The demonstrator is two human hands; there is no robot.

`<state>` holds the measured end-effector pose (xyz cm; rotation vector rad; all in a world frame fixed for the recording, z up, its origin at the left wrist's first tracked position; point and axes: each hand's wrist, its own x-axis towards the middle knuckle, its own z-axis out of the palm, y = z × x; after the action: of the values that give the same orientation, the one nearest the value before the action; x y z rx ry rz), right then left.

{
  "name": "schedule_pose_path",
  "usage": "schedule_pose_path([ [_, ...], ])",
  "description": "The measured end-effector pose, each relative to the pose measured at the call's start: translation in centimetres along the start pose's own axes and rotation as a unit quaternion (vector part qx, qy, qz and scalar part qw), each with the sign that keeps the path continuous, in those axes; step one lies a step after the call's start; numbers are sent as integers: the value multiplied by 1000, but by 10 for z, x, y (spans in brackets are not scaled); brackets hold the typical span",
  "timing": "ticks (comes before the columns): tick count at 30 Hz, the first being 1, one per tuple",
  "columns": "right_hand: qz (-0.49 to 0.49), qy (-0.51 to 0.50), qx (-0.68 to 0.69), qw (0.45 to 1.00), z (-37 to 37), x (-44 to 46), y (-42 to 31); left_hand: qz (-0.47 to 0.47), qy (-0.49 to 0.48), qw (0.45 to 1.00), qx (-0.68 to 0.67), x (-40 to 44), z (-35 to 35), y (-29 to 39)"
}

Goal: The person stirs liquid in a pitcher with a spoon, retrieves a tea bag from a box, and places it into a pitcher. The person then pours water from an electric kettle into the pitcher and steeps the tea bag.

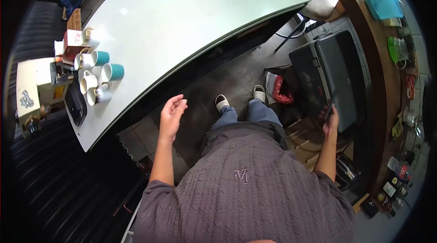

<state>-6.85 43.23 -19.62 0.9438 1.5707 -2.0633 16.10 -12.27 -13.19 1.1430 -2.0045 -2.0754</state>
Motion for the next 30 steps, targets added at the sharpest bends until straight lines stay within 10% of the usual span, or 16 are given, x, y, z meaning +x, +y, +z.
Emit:
schedule_pose_path([
  [5,-11,122,-57,991,-60,83,-59,-5,3,999,37,5,41,39],
  [7,-230,194,-396,867,-81,134,-72,4,15,1000,19,0,63,51],
  [11,-187,194,-573,774,-50,128,-144,1,31,999,-14,-9,108,66],
  [19,-354,171,-663,637,-121,249,-173,-11,67,997,-34,-29,161,71],
  [30,-371,144,-664,633,-114,266,-191,-35,122,989,-79,-49,174,64],
])
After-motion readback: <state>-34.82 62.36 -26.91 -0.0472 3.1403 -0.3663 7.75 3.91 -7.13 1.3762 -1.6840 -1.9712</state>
